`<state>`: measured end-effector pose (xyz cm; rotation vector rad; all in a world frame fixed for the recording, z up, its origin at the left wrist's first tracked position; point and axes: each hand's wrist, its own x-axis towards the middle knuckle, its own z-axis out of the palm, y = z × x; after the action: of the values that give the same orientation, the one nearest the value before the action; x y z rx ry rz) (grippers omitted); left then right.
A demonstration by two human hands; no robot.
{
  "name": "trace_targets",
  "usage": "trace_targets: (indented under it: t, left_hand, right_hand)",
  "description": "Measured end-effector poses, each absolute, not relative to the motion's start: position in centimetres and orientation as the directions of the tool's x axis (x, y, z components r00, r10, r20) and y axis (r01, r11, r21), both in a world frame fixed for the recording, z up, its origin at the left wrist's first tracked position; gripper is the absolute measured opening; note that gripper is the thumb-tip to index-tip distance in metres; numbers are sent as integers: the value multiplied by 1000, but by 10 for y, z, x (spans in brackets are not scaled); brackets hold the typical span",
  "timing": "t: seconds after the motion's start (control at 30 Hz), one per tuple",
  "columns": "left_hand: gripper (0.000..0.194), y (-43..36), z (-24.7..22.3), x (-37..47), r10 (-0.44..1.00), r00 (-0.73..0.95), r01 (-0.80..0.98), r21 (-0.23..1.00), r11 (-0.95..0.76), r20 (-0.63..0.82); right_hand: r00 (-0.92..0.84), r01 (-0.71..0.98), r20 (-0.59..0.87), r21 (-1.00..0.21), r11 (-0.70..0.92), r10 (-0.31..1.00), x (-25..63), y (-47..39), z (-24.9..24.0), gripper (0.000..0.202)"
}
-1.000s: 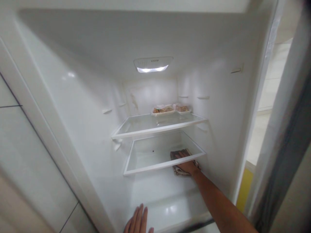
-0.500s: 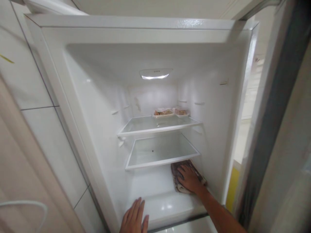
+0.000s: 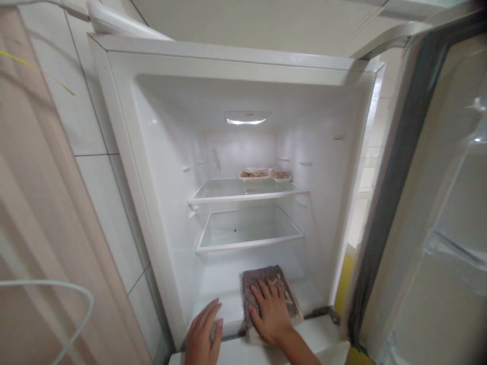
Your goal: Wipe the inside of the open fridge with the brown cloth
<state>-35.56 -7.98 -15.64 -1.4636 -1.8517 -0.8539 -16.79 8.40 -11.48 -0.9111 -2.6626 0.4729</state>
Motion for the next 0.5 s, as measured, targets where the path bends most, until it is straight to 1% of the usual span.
trace_targets:
  t: [0.07,0.13,0.2,0.27,0.37,0.43,0.5]
  left_hand:
    - [34,-88,-151,-349,531,-290,957,243,157,796]
    - [35,-101,-144,-344,488,-364,930,341,139,793]
    - [36,-114,-140,-341,461,-420,903,412,124,782]
    - [36,-126,-138,-340,459,-469,875,466,127,755]
    - [35,-136,-145,-339,482,-513,850,500,167,711]
    - [35,-136,-154,-338,510,-496,861,474,184,703]
    - [36,-131,-165,-336,539,-446,890,415,187,714]
  right_hand:
    - [-792,480,164,-427,766,588,-200,57,-107,65]
    - [-838,431,132,-437,790,530,-236,30,-100,68]
    - [-888,376,97,-411,831,450,-271,5,-95,66]
    - [-887,399,72,-382,834,457,-294,-12,-96,62]
    - [-894,381,85,-374,845,441,-302,-18,-100,67]
    - [-916,329,96,-381,864,390,-293,-11,-102,74]
    - [-924,309,91,-398,864,372,-280,-1,-101,73]
